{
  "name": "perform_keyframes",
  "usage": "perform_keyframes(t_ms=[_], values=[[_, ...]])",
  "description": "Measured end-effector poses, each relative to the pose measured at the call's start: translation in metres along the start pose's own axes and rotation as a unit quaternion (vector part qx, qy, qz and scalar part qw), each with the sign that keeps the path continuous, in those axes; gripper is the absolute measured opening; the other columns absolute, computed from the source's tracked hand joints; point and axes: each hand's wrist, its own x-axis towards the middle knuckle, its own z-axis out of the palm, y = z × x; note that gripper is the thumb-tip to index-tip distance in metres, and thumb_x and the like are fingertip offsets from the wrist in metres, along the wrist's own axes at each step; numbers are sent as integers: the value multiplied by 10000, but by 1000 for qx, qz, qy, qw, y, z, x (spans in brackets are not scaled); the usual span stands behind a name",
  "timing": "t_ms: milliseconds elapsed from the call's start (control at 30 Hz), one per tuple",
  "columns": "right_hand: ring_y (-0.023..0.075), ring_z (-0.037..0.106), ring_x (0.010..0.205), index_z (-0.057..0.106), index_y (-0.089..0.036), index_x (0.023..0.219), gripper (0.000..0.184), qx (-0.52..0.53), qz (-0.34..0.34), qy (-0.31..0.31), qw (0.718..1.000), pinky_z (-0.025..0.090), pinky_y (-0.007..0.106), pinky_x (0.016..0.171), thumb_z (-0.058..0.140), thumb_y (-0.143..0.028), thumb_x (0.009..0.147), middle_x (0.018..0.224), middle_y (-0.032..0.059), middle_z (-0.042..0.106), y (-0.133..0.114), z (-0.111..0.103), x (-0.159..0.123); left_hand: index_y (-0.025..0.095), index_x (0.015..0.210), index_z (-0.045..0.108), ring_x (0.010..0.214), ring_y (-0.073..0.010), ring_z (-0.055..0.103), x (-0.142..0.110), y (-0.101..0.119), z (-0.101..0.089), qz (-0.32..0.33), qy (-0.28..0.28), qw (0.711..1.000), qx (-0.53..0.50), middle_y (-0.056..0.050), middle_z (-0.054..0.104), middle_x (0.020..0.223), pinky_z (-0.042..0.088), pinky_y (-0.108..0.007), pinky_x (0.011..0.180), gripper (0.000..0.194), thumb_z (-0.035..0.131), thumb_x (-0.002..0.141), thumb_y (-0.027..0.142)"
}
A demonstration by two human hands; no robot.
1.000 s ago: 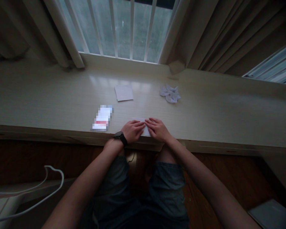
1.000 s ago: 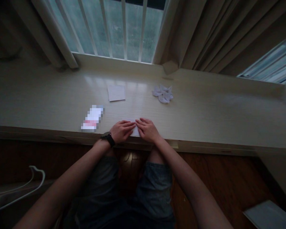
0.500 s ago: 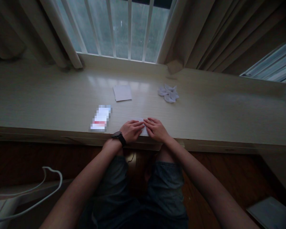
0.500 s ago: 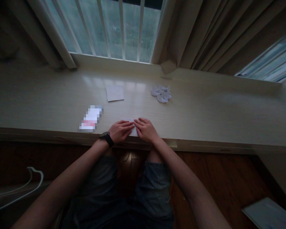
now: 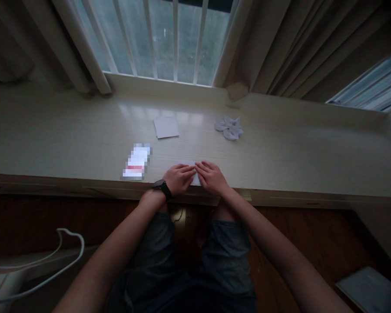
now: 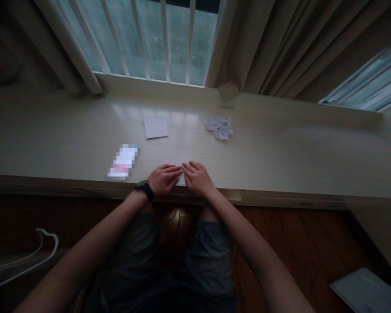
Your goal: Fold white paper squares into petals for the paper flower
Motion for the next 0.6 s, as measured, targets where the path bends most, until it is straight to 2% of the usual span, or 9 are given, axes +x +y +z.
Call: perform_keyframes(t_ms=[133,233,367,467,600], values=[[281,427,1308,504,-246,1366,434,1,7,1,1000,331,506,1066,440,-266,938,1403,32,514,-2,-2,0,192,1182,638,1087,-219,596,1,-5,0,-8,-2,1000,-10,-74,645,1233,467,-420,971,345,546,851,230],[284,426,1306,479,-240,1386,446,-5,5,-9,1000,321,503,1070,434,-276,943,1415,34,501,-2,-5,0,175,1147,653,1025,-203,610,7,-14,1,-31,-3,999,-6,-72,673,1175,481,-388,943,342,527,829,167],[288,422,1307,474,-217,1391,451,-18,3,-15,1000,308,490,1080,428,-286,948,1419,48,496,-3,-7,1,202,1206,625,1014,-234,588,21,-23,3,-40,-29,997,60,-64,629,1263,467,-415,880,407,513,819,144],[290,420,1306,476,-200,1389,455,-25,2,-19,999,306,487,1077,430,-287,945,1420,60,495,-4,-8,1,214,1230,607,1027,-256,562,29,-22,1,-37,-66,993,93,-54,617,1283,445,-426,834,413,508,831,175],[292,409,1310,466,-183,1396,463,-31,4,-23,999,297,486,1079,417,-286,948,1422,66,493,-5,-8,0,214,1240,595,1090,-271,516,29,-13,-3,-50,-92,987,118,-52,581,1329,404,-440,856,400,479,857,215]])
